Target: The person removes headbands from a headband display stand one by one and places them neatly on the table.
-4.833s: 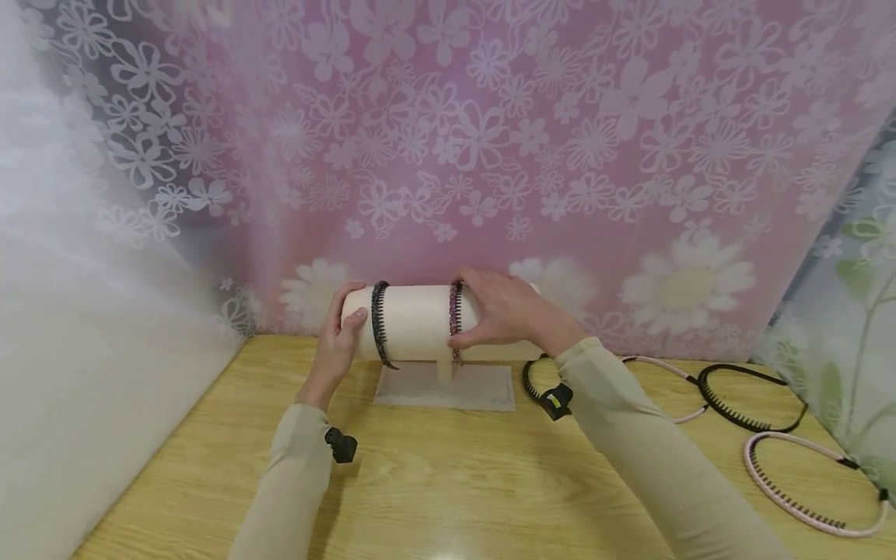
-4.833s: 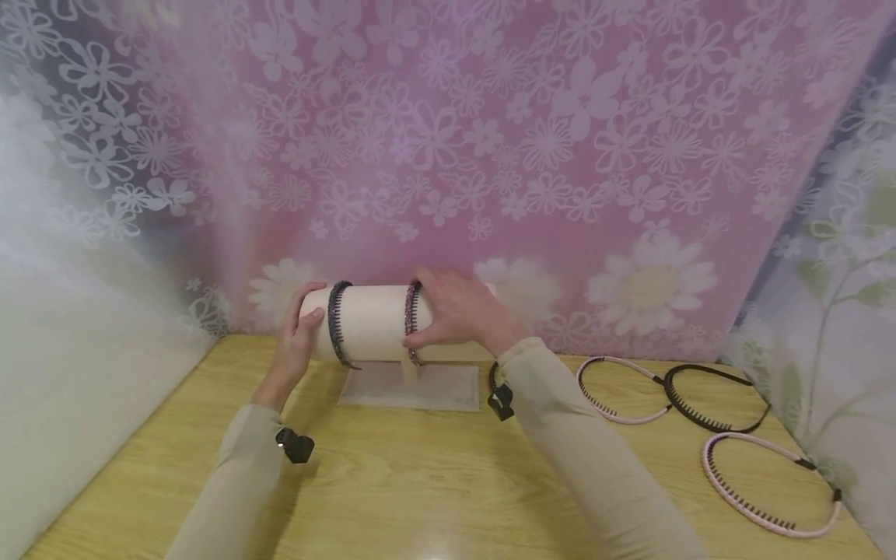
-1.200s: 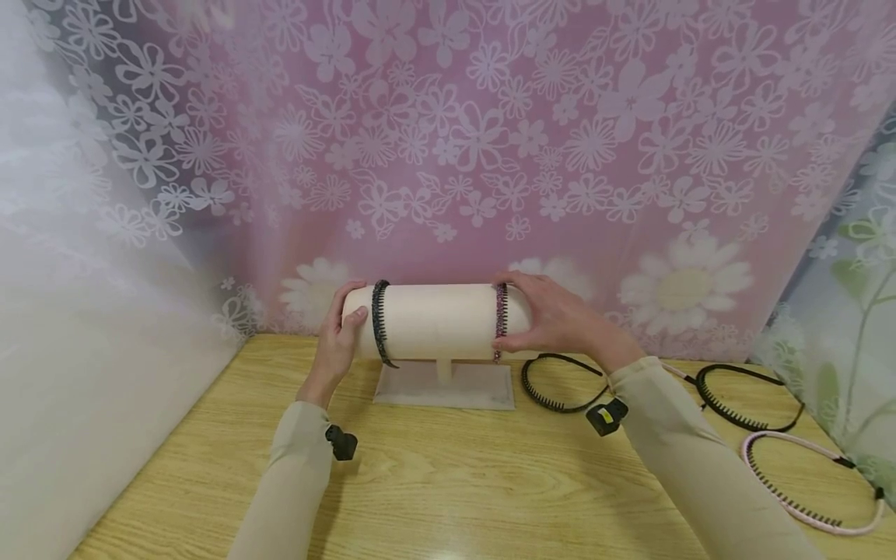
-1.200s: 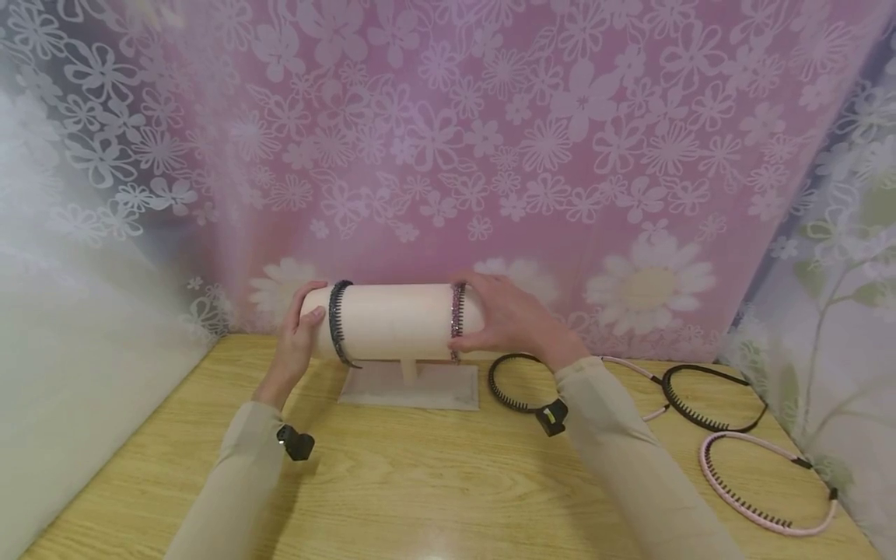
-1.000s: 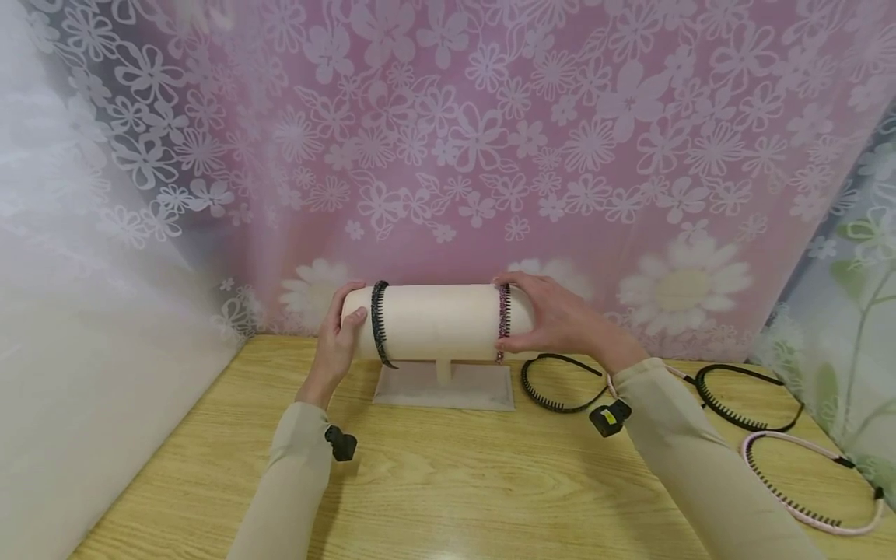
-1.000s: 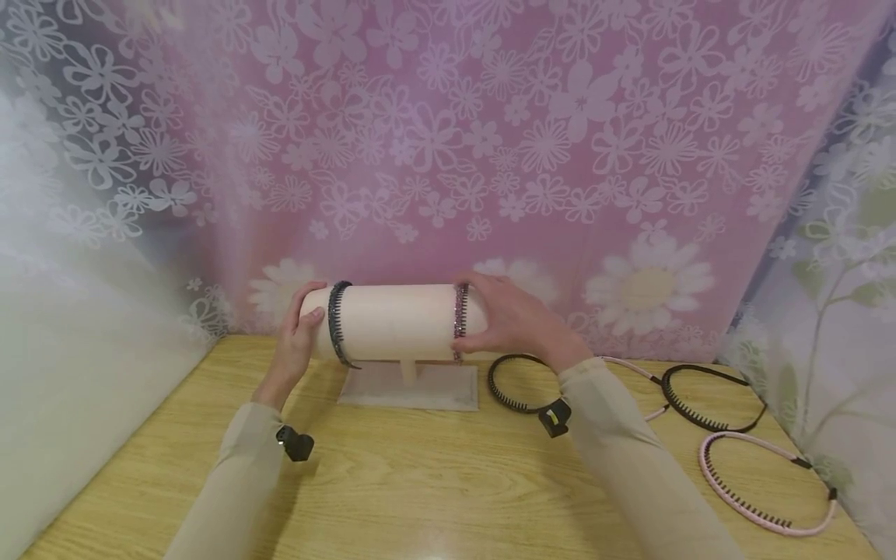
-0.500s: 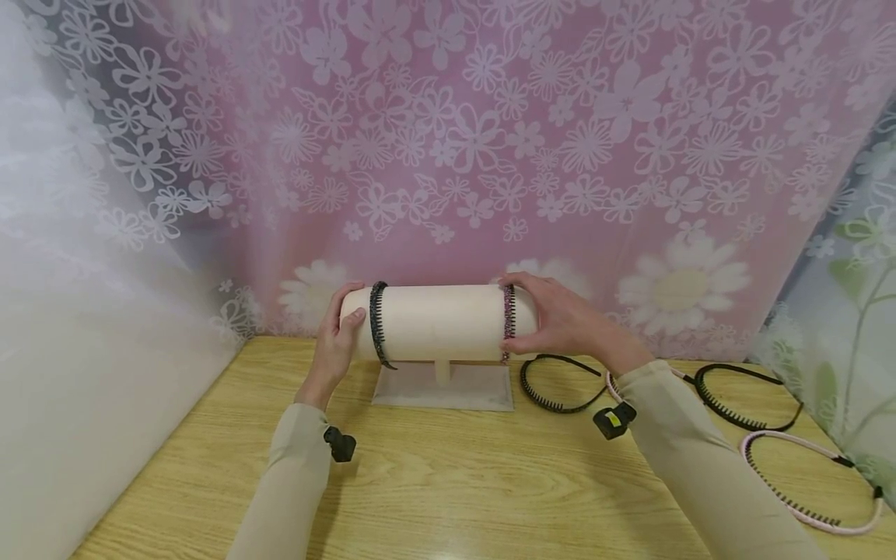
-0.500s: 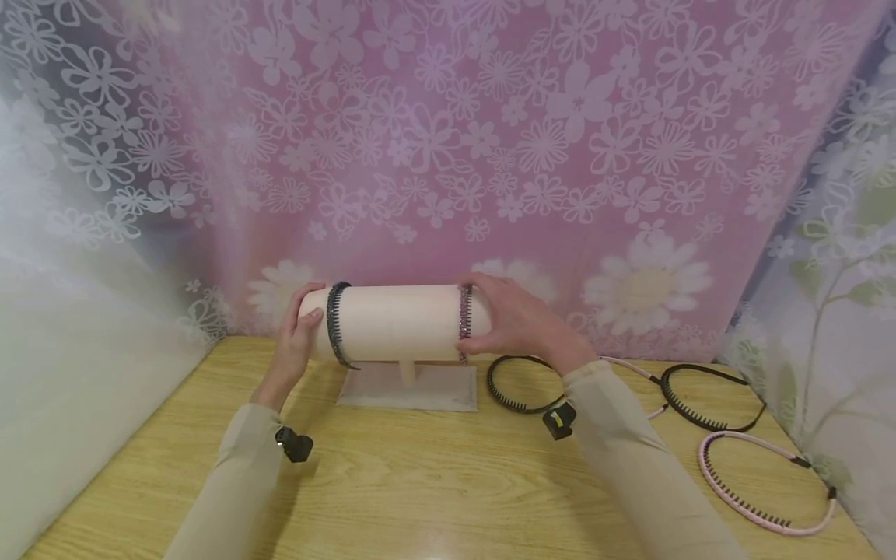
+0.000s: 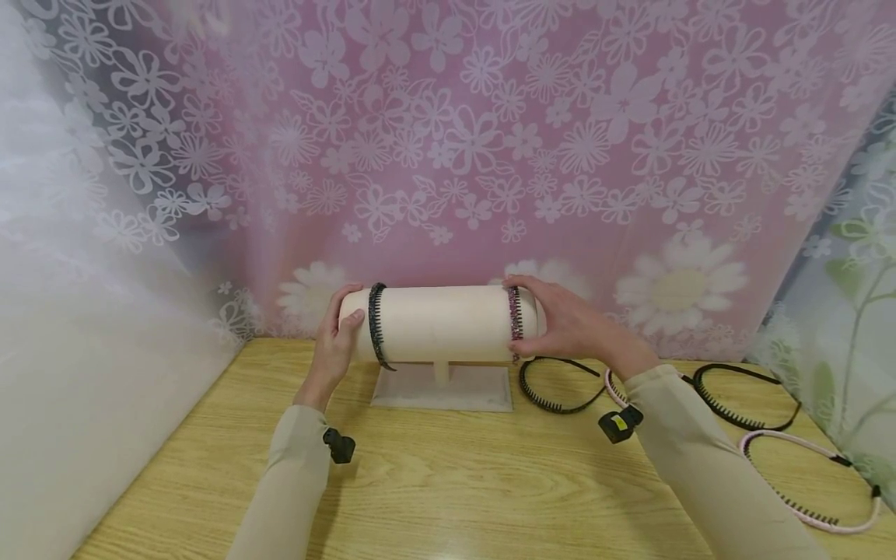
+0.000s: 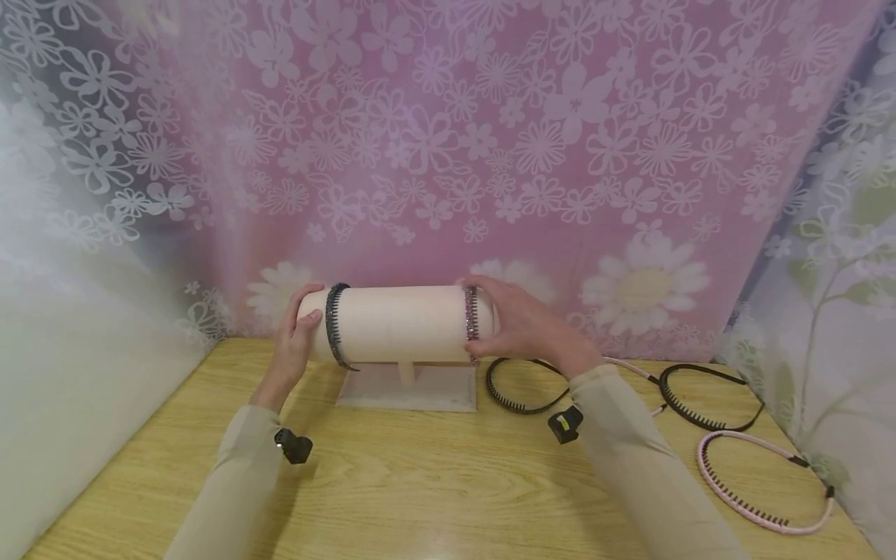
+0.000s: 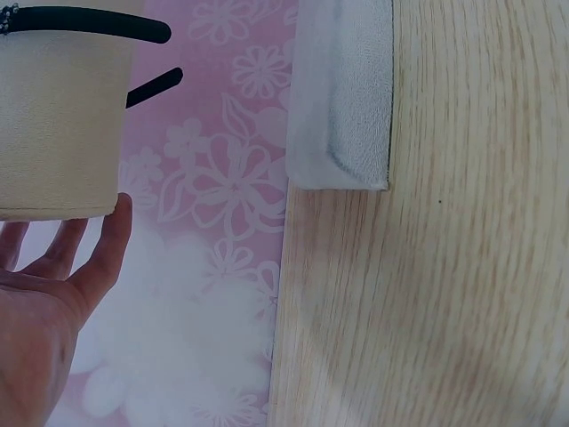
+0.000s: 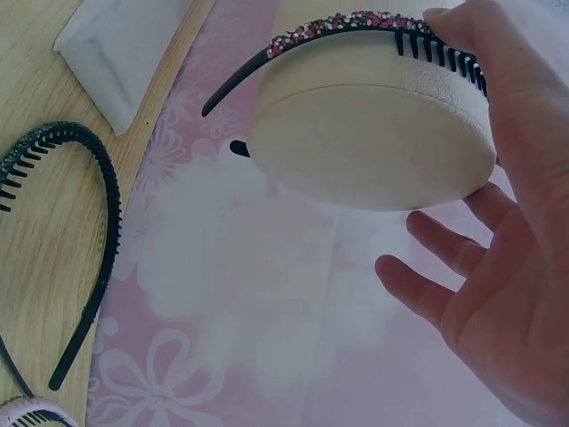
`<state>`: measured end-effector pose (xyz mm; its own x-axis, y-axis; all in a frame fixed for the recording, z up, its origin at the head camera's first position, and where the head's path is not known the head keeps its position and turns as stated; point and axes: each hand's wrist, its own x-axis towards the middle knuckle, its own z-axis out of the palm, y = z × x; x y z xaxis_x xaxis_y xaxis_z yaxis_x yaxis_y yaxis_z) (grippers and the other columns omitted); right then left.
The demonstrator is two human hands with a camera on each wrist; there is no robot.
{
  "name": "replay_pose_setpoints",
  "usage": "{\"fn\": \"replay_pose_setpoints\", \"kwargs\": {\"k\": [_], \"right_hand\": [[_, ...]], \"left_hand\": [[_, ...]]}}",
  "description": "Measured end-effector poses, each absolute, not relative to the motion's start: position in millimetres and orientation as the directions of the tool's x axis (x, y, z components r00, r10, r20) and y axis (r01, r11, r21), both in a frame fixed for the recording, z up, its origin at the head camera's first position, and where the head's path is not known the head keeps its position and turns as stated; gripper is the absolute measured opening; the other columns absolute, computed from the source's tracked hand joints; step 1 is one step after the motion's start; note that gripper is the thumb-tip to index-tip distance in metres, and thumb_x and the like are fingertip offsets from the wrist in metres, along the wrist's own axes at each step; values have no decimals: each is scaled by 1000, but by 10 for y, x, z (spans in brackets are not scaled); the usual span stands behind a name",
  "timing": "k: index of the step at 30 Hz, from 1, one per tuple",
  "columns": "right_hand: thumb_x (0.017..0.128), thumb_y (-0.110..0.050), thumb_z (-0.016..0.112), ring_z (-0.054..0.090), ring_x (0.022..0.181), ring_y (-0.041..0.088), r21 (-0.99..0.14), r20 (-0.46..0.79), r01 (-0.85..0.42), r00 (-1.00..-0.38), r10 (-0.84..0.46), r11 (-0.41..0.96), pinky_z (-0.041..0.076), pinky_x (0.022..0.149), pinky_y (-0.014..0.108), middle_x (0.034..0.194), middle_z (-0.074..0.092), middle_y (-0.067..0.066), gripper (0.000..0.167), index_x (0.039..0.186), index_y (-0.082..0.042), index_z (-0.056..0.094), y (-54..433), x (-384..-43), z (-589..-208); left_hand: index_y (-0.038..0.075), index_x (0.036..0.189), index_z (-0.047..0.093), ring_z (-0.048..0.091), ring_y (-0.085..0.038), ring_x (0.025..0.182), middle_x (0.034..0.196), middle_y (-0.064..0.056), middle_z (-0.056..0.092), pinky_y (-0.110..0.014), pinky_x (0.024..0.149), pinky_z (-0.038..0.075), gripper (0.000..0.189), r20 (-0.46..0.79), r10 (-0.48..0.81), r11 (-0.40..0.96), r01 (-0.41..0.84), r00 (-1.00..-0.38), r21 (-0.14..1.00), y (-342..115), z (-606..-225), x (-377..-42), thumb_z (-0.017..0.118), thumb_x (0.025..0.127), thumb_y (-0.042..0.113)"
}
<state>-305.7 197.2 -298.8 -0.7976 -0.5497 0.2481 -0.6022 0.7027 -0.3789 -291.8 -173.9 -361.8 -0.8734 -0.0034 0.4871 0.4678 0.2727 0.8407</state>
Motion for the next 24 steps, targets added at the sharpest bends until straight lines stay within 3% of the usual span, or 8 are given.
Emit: {"fn": "replay_pose_setpoints", "kwargs": {"k": [9, 18, 24], "right_hand": [[77, -33, 85, 60, 118, 32, -378, 261, -605, -796, -546, 701, 54, 93, 50, 142, 57, 15, 93, 156, -22, 36, 1990, -3037, -3003], [83, -32, 82, 45, 143, 40, -382, 289, -630, -777, -560, 677, 43, 110, 63, 165, 36, 12, 94, 161, -26, 31, 2035, -3007, -3057], [86, -33, 79, 40, 146, 45, -389, 288, -617, -787, -545, 684, 43, 110, 64, 170, 25, 12, 94, 164, -30, 25, 2069, -2964, -3094]], "left_hand": [[14, 150, 46, 58, -23, 94, 147, -16, 50, -31, 70, 53, 47, 474, -8, 291, 452, -880, 843, -1737, -3627, -2923, 47, 104, 23], [23, 151, 45, 58, -27, 95, 151, -6, 48, -35, 68, 54, 47, 483, -26, 285, 457, -875, 843, -1828, -3885, -3178, 48, 105, 29], [23, 150, 46, 59, -29, 91, 146, -7, 51, -36, 65, 55, 47, 503, -34, 295, 472, -864, 831, -1821, -3893, -3173, 48, 104, 32]]}}
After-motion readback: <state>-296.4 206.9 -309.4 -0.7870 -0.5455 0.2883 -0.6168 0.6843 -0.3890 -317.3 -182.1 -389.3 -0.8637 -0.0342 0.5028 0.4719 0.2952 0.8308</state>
